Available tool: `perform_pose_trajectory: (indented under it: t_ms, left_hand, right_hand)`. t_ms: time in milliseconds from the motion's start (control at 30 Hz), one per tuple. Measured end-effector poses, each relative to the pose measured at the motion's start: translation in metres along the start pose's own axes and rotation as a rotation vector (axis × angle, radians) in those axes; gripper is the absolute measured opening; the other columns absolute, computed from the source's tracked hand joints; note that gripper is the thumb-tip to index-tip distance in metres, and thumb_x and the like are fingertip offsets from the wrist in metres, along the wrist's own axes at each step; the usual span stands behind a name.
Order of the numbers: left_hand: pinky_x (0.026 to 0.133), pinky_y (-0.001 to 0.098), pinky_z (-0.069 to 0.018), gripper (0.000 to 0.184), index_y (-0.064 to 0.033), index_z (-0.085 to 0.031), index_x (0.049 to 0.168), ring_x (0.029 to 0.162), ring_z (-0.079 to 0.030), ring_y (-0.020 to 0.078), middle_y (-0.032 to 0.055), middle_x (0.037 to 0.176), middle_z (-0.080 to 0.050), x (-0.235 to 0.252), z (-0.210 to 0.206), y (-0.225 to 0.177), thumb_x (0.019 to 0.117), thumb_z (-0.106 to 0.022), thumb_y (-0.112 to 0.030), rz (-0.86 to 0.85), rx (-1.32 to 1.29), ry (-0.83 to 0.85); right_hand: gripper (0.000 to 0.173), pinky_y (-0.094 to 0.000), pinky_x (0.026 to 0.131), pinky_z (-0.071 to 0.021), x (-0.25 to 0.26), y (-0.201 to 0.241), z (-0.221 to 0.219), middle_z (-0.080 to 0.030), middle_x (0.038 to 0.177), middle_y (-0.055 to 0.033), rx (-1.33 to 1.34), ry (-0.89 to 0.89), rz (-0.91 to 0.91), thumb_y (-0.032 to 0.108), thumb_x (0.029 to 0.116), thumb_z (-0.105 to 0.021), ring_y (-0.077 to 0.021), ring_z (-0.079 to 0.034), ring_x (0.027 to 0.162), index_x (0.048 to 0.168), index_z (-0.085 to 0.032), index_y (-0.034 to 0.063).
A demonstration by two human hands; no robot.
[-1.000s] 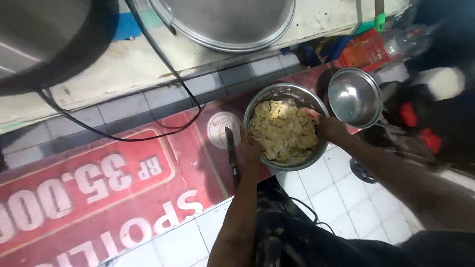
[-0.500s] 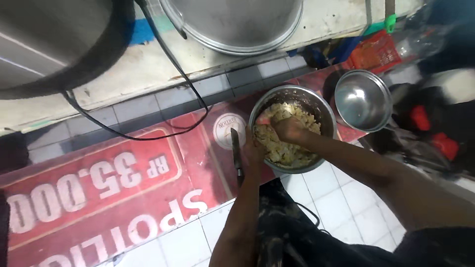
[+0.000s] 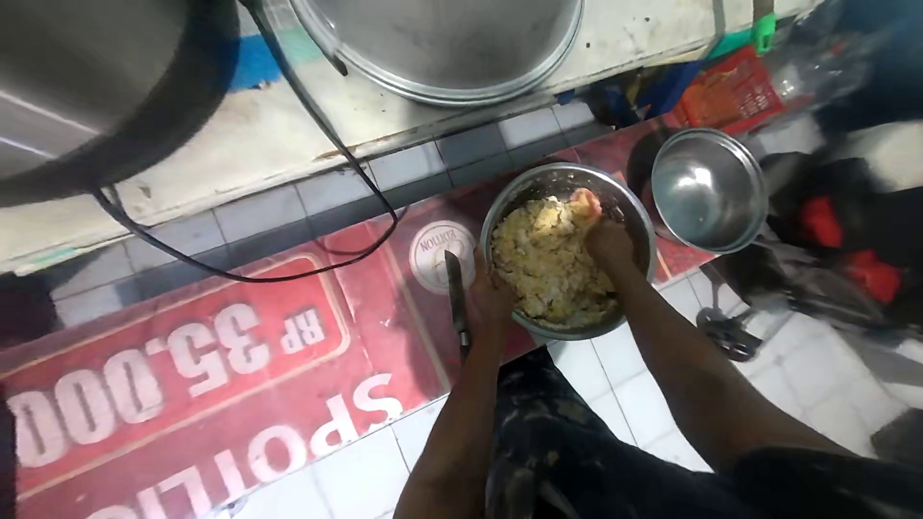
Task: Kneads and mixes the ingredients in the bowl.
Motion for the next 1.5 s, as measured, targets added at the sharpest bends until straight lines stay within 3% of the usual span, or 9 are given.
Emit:
perform_pose_trajectory:
  t_ms: [167, 433, 633, 800, 967, 1100, 1200, 1367, 1500]
  left_hand:
    - [0.087, 0.0582, -0.0562, 0.061, -0.0155, -0.027, 0.164, 0.094, -0.072, 0.0399, 0.0257, 0.109, -0.071, 0.000, 0.001, 0.000, 0.1065, -0.046, -0.013, 0.013, -0.003, 0.016]
    - [0.093, 0.0574, -0.0544, 0.054, -0.0157, -0.032, 0.162, 0.103, -0.070, 0.0400, 0.0256, 0.120, -0.069, -0.003, -0.001, 0.003, 0.1093, -0.043, -0.014, 0.019, -0.080, -0.030]
    - [0.098, 0.0525, -0.0539, 0.051, -0.0121, -0.037, 0.160, 0.111, -0.069, 0.0349, 0.0226, 0.132, -0.066, -0.003, 0.002, 0.005, 0.1093, -0.044, -0.013, -0.028, -0.199, -0.071]
    - [0.103, 0.0510, -0.0510, 0.047, -0.0139, -0.043, 0.157, 0.121, -0.065, 0.0295, 0.0176, 0.139, -0.063, -0.001, 0.000, 0.013, 0.1116, -0.039, -0.025, -0.043, -0.306, -0.080]
    - [0.111, 0.0383, -0.0459, 0.042, -0.0076, -0.050, 0.151, 0.130, -0.058, 0.0188, 0.0124, 0.149, -0.056, -0.005, 0.009, 0.011, 0.1107, -0.043, -0.017, -0.005, -0.660, -0.001]
    - [0.106, 0.0366, -0.0489, 0.039, -0.0064, -0.055, 0.147, 0.124, -0.061, 0.0175, 0.0121, 0.144, -0.060, 0.001, 0.012, 0.007, 0.1100, -0.044, -0.014, 0.070, -0.718, -0.002]
    - [0.105, 0.0373, -0.0491, 0.041, -0.0096, -0.053, 0.149, 0.124, -0.061, 0.0172, 0.0111, 0.145, -0.059, -0.004, 0.013, 0.009, 0.1102, -0.042, -0.016, 0.067, -0.670, 0.018]
    - [0.107, 0.0378, -0.0493, 0.041, -0.0091, -0.053, 0.149, 0.127, -0.060, 0.0186, 0.0113, 0.147, -0.058, 0.007, 0.004, 0.022, 0.1096, -0.043, -0.014, -0.050, -0.669, 0.006]
    - [0.108, 0.0366, -0.0474, 0.040, -0.0038, -0.053, 0.147, 0.127, -0.059, 0.0199, 0.0161, 0.143, -0.059, -0.002, 0.009, 0.017, 0.1107, -0.043, -0.017, -0.084, -0.561, -0.011]
  right_hand:
    - [0.043, -0.0688, 0.091, -0.0515, -0.009, 0.081, -0.016, -0.067, 0.123, -0.0277, -0.205, 0.166, 0.394, 0.025, 0.1039, -0.055, -0.0488, -0.065, 0.114, 0.143, -0.055, 0.0071]
    - [0.042, -0.0684, 0.094, -0.0491, -0.021, 0.035, 0.039, -0.065, 0.127, -0.0288, -0.132, 0.058, 0.108, 0.032, 0.1043, -0.056, -0.0477, -0.063, 0.120, 0.130, -0.063, -0.0004]
    - [0.038, -0.0659, 0.088, -0.0535, -0.053, 0.101, -0.005, -0.068, 0.117, -0.0271, -0.222, 0.195, 0.404, 0.024, 0.1068, -0.049, -0.0473, -0.067, 0.109, 0.138, -0.055, 0.0040]
    - [0.061, -0.0642, 0.083, -0.0549, -0.115, 0.085, -0.028, -0.068, 0.114, -0.0260, -0.527, 0.324, 0.644, 0.011, 0.0981, -0.065, -0.0479, -0.068, 0.100, 0.154, -0.042, 0.0049]
    - [0.054, -0.0704, 0.084, -0.0509, -0.085, 0.097, 0.020, -0.066, 0.119, -0.0310, -0.493, 0.265, 0.444, 0.014, 0.0976, -0.063, -0.0537, -0.064, 0.108, 0.149, -0.047, 0.0071]
    - [0.039, -0.0697, 0.089, -0.0504, -0.113, 0.116, -0.010, -0.065, 0.125, -0.0285, -0.510, 0.339, 0.744, 0.010, 0.0975, -0.063, -0.0517, -0.064, 0.111, 0.135, -0.060, 0.0004]
    - [0.041, -0.0624, 0.088, -0.0537, -0.152, 0.084, -0.035, -0.069, 0.112, -0.0241, -0.574, 0.417, 0.816, 0.018, 0.1040, -0.058, -0.0452, -0.068, 0.103, 0.140, -0.053, -0.0002]
    - [0.067, -0.0661, 0.094, -0.0491, -0.137, 0.045, -0.005, -0.065, 0.125, -0.0291, -0.629, 0.461, 0.578, 0.011, 0.1030, -0.056, -0.0510, -0.063, 0.113, 0.164, -0.027, 0.0117]
    - [0.043, -0.0681, 0.083, -0.0515, -0.120, 0.017, 0.035, -0.069, 0.109, -0.0295, -0.548, 0.324, 0.595, 0.019, 0.1019, -0.060, -0.0518, -0.067, 0.103, 0.144, -0.056, 0.0082]
Point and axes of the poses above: each hand's wrist, its own x-axis towards the middle knuckle, its own z-axis out of the back of the hand, y = z × x, the point moved 6 cm from there along x, towards the middle knuckle
